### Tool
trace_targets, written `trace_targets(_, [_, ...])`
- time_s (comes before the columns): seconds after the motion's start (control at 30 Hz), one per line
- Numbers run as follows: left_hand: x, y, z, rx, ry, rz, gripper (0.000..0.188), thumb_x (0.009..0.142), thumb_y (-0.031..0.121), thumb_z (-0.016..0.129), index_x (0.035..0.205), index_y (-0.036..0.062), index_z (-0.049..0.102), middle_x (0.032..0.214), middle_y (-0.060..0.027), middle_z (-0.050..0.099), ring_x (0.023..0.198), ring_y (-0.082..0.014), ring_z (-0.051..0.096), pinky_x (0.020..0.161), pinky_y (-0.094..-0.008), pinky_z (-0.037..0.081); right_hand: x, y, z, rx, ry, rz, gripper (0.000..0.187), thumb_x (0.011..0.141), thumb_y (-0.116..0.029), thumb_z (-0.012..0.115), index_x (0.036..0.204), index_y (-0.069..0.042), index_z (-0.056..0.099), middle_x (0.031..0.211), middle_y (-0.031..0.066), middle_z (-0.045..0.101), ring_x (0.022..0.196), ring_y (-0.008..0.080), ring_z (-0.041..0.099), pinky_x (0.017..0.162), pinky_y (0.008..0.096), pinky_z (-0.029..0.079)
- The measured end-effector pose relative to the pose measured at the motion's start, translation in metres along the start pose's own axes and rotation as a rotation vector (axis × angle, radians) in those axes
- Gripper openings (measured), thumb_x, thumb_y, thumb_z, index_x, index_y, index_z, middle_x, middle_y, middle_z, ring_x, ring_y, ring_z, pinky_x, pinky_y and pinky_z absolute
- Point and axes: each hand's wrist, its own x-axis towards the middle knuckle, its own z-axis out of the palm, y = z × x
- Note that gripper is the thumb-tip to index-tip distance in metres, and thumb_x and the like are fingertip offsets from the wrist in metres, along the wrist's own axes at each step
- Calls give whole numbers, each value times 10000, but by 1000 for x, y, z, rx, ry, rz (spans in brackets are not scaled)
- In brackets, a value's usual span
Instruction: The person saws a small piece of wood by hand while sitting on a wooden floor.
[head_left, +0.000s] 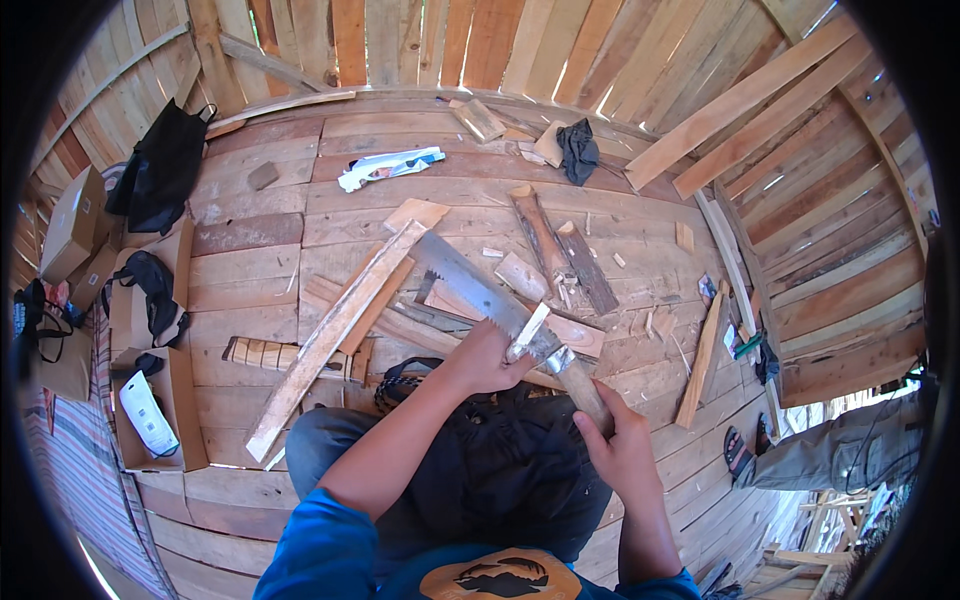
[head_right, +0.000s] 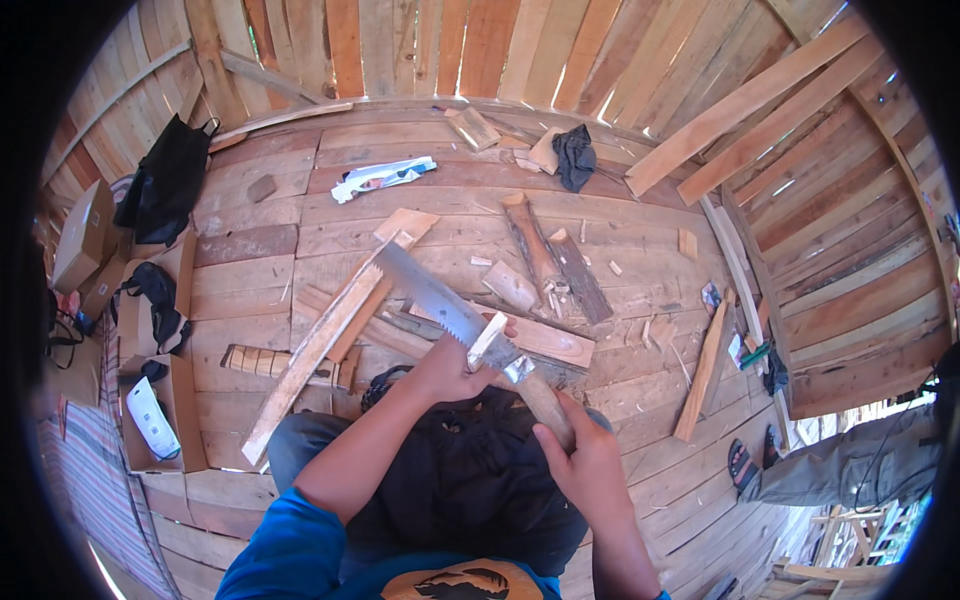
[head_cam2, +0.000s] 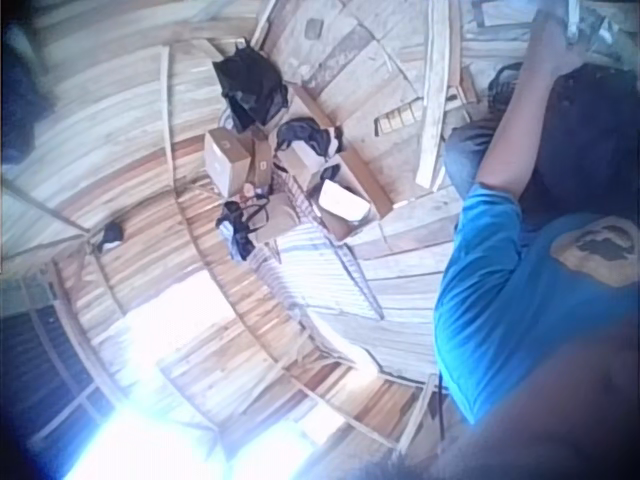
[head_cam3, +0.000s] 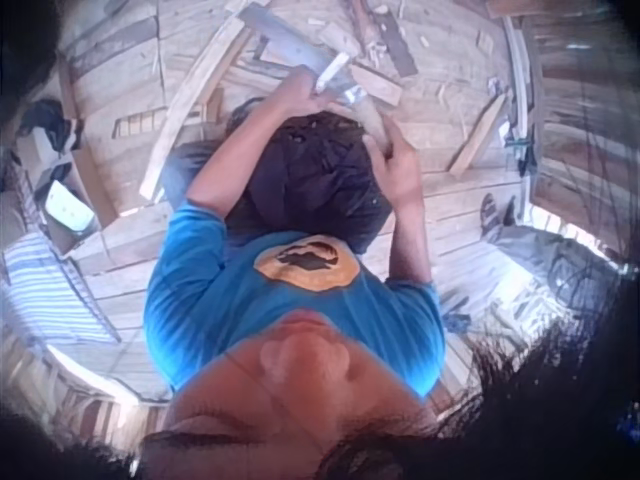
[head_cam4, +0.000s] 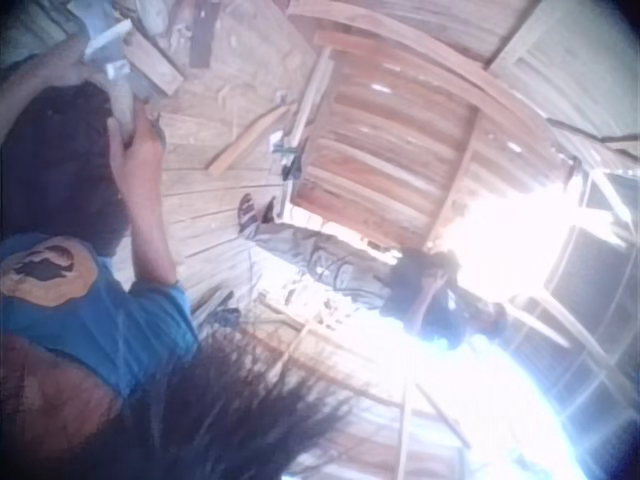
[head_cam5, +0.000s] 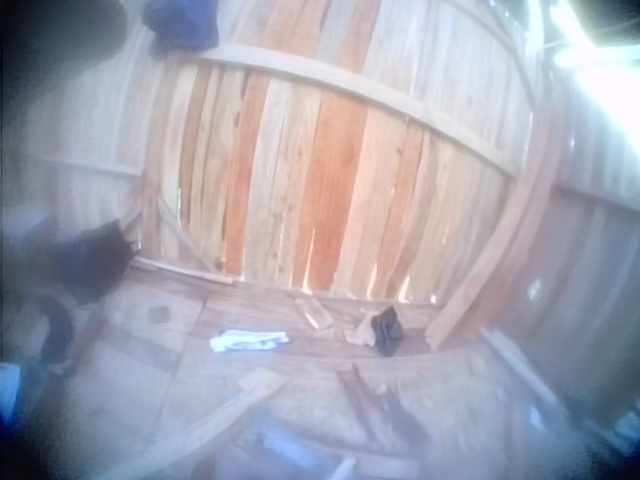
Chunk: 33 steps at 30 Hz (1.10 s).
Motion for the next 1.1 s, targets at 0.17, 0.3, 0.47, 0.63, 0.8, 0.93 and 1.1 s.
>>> trace_targets(0.17, [3,12,-7,32,-50,-152,299,807,167,645,1018,-37,581,993,-271,592,955,-457,570,846,-473,458,-2,11,6,174,39,76,383,883,-180,675,1191,26,578,866,218,670,778,262,684,692,344,516])
trace_targets(0.3, [5,34,-16,-70,11,-106,276,804,147,637,995,-34,555,902,-273,582,929,-478,558,812,-490,450,-2,16,6,219,43,106,372,880,-185,680,1167,32,586,794,171,664,724,188,651,648,326,500])
trace_targets(0.47, [5,39,-24,-21,-23,-22,277,793,122,622,1010,-33,549,893,-273,594,931,-477,565,807,-498,452,-1,21,7,73,88,77,312,901,-214,640,1096,26,593,699,206,628,641,295,658,582,370,485])
trace_targets(0.63, [9,47,-33,-72,-179,-129,311,815,107,575,1091,-31,538,914,-267,633,936,-472,589,798,-487,469,4,37,9,-157,116,71,285,944,-262,560,1065,-6,591,701,254,616,698,444,636,591,472,481])
trace_targets(0.8, [6,37,-35,-92,-295,-230,360,839,103,528,1171,-36,529,863,-204,657,807,-333,663,736,-410,511,9,31,10,-168,44,176,262,965,-275,519,1077,-53,602,738,246,635,746,459,631,630,502,480])
trace_targets(0.93, [8,35,-43,-433,-460,-449,415,833,141,522,1201,-50,536,915,-216,670,781,-285,690,720,-373,541,10,36,10,-123,21,158,288,974,-294,499,1078,-50,612,776,258,634,807,446,634,682,478,486])
trace_targets(1.1, [7,31,-49,-614,-564,-579,407,832,120,509,1203,-43,545,892,-182,664,738,-239,688,680,-347,558,14,44,0,16,-159,225,333,989,-298,479,1074,-4,610,783,210,640,736,328,642,706,386,487])
